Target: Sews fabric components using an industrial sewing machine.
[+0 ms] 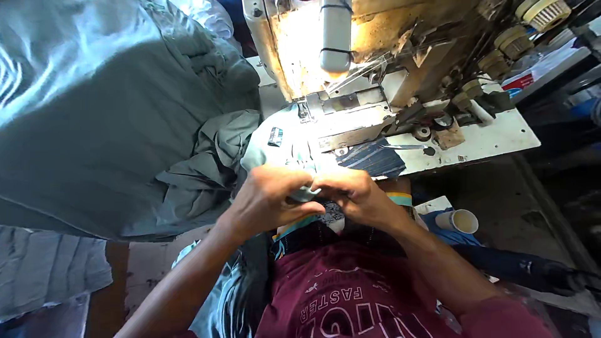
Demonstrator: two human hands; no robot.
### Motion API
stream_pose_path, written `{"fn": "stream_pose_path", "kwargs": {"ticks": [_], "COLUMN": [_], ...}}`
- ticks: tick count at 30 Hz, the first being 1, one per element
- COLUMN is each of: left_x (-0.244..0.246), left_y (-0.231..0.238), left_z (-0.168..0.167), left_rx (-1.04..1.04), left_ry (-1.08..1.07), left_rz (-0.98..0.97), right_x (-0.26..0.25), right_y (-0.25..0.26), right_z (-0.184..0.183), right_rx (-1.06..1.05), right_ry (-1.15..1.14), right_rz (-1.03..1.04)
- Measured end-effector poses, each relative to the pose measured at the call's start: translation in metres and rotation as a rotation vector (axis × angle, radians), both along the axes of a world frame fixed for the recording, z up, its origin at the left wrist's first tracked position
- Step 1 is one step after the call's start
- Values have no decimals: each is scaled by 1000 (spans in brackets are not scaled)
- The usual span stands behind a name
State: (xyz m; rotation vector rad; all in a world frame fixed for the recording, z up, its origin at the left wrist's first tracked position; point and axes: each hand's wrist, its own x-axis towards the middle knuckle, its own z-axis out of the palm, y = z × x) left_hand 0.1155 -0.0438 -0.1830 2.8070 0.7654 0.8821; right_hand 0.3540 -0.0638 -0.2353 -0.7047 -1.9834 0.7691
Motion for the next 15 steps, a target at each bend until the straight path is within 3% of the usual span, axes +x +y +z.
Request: {"fn": "stream_pose_path", "kwargs": {"ticks": [2, 5, 15], "left_x": [0, -7, -7], "left_y": [8, 23, 19], "left_z": [-24, -38, -1], "left_rx": [166, 229, 177], "left_ry": [156, 287, 471], "left_rz": [102, 163, 134], "right_x": [2, 4, -3], "right_y": [-9, -19, -24], "right_z": [-10, -22, -36], "right_rx": [-36, -99, -203], "right_ry": [24, 54, 175], "right_rz": [-79, -152, -226]}}
